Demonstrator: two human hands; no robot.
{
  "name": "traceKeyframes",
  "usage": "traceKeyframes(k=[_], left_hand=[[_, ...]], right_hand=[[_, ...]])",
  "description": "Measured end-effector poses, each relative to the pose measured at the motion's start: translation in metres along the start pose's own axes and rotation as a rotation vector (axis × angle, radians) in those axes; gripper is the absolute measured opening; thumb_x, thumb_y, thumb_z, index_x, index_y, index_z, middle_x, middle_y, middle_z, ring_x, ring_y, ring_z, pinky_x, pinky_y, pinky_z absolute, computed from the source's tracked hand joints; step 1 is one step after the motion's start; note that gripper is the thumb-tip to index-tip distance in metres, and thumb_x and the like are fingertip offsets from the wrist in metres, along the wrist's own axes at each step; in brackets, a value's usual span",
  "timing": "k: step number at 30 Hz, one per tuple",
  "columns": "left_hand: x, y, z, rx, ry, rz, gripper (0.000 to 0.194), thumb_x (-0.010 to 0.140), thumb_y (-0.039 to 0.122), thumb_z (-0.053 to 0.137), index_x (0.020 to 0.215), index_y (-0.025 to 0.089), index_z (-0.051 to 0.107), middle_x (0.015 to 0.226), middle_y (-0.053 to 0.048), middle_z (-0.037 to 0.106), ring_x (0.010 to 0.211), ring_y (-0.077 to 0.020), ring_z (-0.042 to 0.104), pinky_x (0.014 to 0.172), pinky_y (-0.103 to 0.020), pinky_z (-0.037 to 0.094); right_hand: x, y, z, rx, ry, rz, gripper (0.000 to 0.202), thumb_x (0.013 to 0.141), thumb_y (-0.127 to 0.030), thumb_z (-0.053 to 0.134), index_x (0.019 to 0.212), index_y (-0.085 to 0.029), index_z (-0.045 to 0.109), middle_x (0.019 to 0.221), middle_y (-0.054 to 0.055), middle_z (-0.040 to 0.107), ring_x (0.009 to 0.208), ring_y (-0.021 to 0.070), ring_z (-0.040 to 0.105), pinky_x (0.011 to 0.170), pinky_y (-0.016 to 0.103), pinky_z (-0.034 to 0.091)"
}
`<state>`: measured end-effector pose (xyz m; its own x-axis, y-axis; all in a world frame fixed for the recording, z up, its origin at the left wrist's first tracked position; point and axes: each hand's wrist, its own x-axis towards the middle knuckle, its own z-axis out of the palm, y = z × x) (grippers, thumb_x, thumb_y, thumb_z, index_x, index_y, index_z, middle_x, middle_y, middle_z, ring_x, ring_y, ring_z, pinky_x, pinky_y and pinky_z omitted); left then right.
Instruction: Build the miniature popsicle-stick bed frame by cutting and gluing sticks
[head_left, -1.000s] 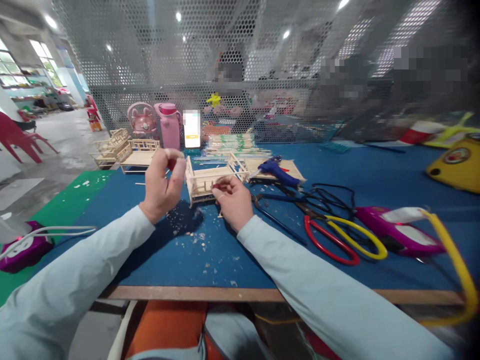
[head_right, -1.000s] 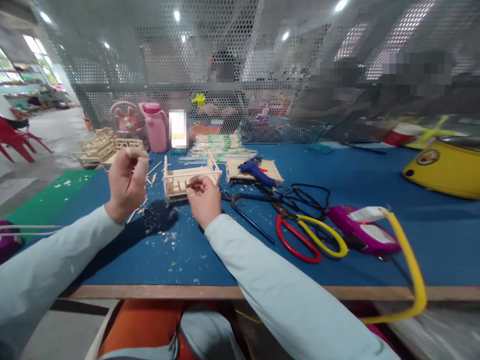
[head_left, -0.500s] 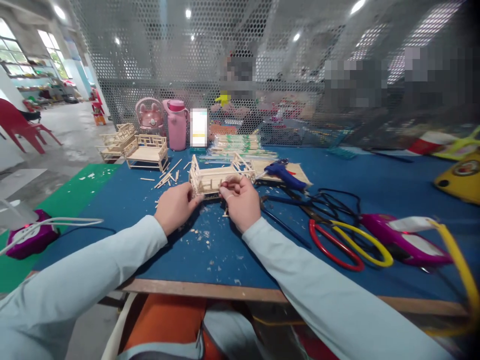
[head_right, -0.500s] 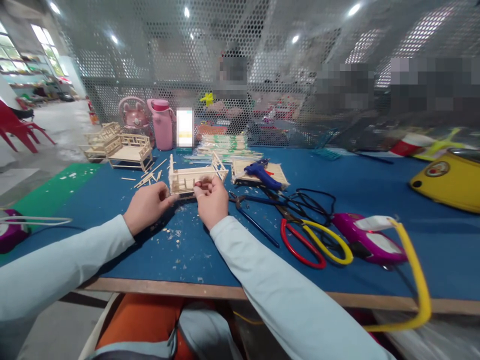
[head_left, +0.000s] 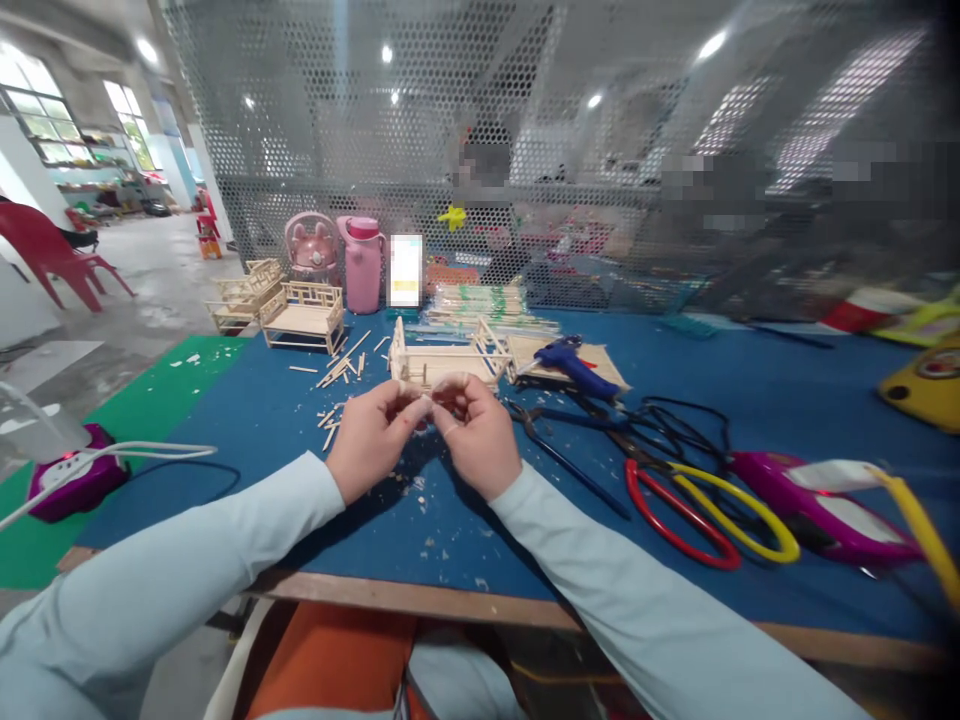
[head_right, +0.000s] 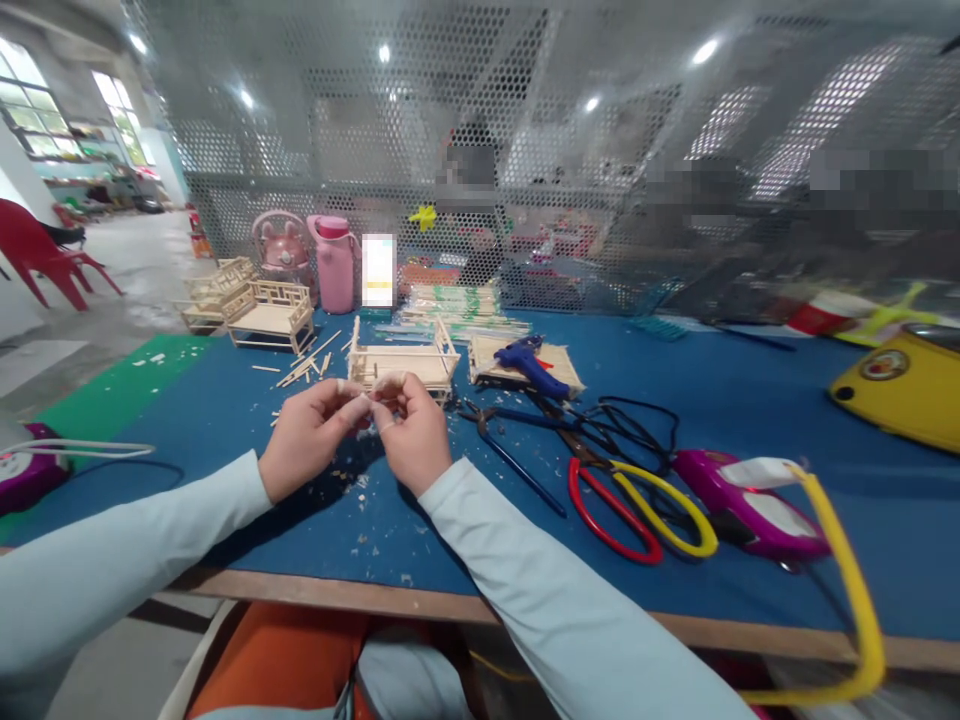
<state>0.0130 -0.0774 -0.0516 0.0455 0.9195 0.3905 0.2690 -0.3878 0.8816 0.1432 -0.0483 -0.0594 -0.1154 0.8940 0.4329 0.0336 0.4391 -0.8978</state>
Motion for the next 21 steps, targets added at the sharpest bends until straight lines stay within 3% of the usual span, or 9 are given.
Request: traceKeyframes(k=[3, 6, 8, 10, 12, 15, 18, 21], left_hand=[[0.002, -0.001, 0.0, -0.008, 0.017, -0.011, 0.022, 0.082, 0.038, 0.053, 0.078, 0.017, 0.058, 0.069, 0.0, 0.061, 0.061, -0.0115, 0.056, 0.059, -0.023, 0.047], [0.003, -0.001, -0.006, 0.063, 0.106, 0.022, 0.018, 0.083, 0.033, 0.049, 0.072, 0.018, 0.051, 0.064, 0.003, 0.052, 0.058, -0.0096, 0.049, 0.055, -0.021, 0.043], [0.004, -0.001, -0.01, 0.049, 0.127, 0.016, 0.017, 0.084, 0.027, 0.044, 0.069, 0.018, 0.047, 0.063, 0.003, 0.049, 0.057, -0.0094, 0.047, 0.053, -0.02, 0.042], [0.006, -0.001, -0.013, 0.022, 0.091, -0.003, 0.016, 0.083, 0.024, 0.042, 0.067, 0.019, 0.045, 0.062, 0.003, 0.05, 0.056, -0.0098, 0.048, 0.052, -0.021, 0.041], [0.007, -0.001, -0.014, 0.009, 0.038, -0.015, 0.015, 0.082, 0.024, 0.042, 0.069, 0.019, 0.044, 0.061, 0.003, 0.052, 0.055, -0.0104, 0.049, 0.053, -0.022, 0.04], [0.006, -0.002, -0.012, 0.033, -0.05, 0.023, 0.011, 0.083, 0.025, 0.043, 0.074, 0.02, 0.045, 0.06, 0.003, 0.053, 0.056, -0.0107, 0.051, 0.056, -0.023, 0.041], [0.004, -0.003, -0.009, 0.122, -0.152, 0.098, 0.009, 0.081, 0.023, 0.047, 0.073, 0.019, 0.048, 0.062, 0.003, 0.054, 0.057, -0.0103, 0.049, 0.058, -0.022, 0.04], [0.002, -0.004, -0.008, 0.166, -0.222, 0.124, 0.009, 0.079, 0.021, 0.048, 0.071, 0.018, 0.051, 0.062, 0.002, 0.054, 0.056, -0.0097, 0.048, 0.056, -0.021, 0.038]], right_hand=[[-0.004, -0.004, 0.001, -0.045, -0.032, -0.031, 0.017, 0.067, -0.022, 0.06, 0.082, -0.023, 0.051, 0.073, -0.001, 0.062, 0.065, 0.0138, 0.06, 0.058, 0.025, 0.047], [0.001, -0.015, -0.013, -0.193, -0.004, -0.171, 0.032, 0.068, -0.019, 0.058, 0.1, -0.024, 0.053, 0.088, 0.002, 0.066, 0.07, 0.015, 0.062, 0.054, 0.025, 0.046], [0.014, -0.023, -0.037, -0.356, 0.162, -0.317, 0.035, 0.069, -0.017, 0.054, 0.103, -0.023, 0.054, 0.098, 0.005, 0.065, 0.076, 0.0162, 0.062, 0.06, 0.027, 0.048], [0.035, -0.027, -0.069, -0.581, 0.366, -0.346, 0.029, 0.069, -0.014, 0.049, 0.096, -0.021, 0.057, 0.093, 0.007, 0.065, 0.078, 0.0179, 0.061, 0.065, 0.029, 0.048], [0.057, -0.024, -0.103, -0.899, 0.406, -0.189, 0.035, 0.066, -0.01, 0.047, 0.098, -0.017, 0.059, 0.097, 0.011, 0.065, 0.086, 0.0215, 0.061, 0.074, 0.033, 0.047], [0.08, -0.01, -0.14, -1.303, 0.138, 0.271, 0.049, 0.062, -0.01, 0.051, 0.11, -0.012, 0.057, 0.106, 0.019, 0.063, 0.093, 0.029, 0.06, 0.076, 0.038, 0.045], [0.086, 0.004, -0.153, -1.344, -0.002, 0.377, 0.044, 0.059, -0.007, 0.053, 0.102, -0.011, 0.062, 0.098, 0.018, 0.067, 0.086, 0.0282, 0.063, 0.069, 0.033, 0.047], [0.084, 0.01, -0.152, -1.387, 0.011, 0.37, 0.044, 0.06, -0.008, 0.053, 0.103, -0.01, 0.062, 0.101, 0.021, 0.066, 0.087, 0.0313, 0.063, 0.069, 0.036, 0.046]])
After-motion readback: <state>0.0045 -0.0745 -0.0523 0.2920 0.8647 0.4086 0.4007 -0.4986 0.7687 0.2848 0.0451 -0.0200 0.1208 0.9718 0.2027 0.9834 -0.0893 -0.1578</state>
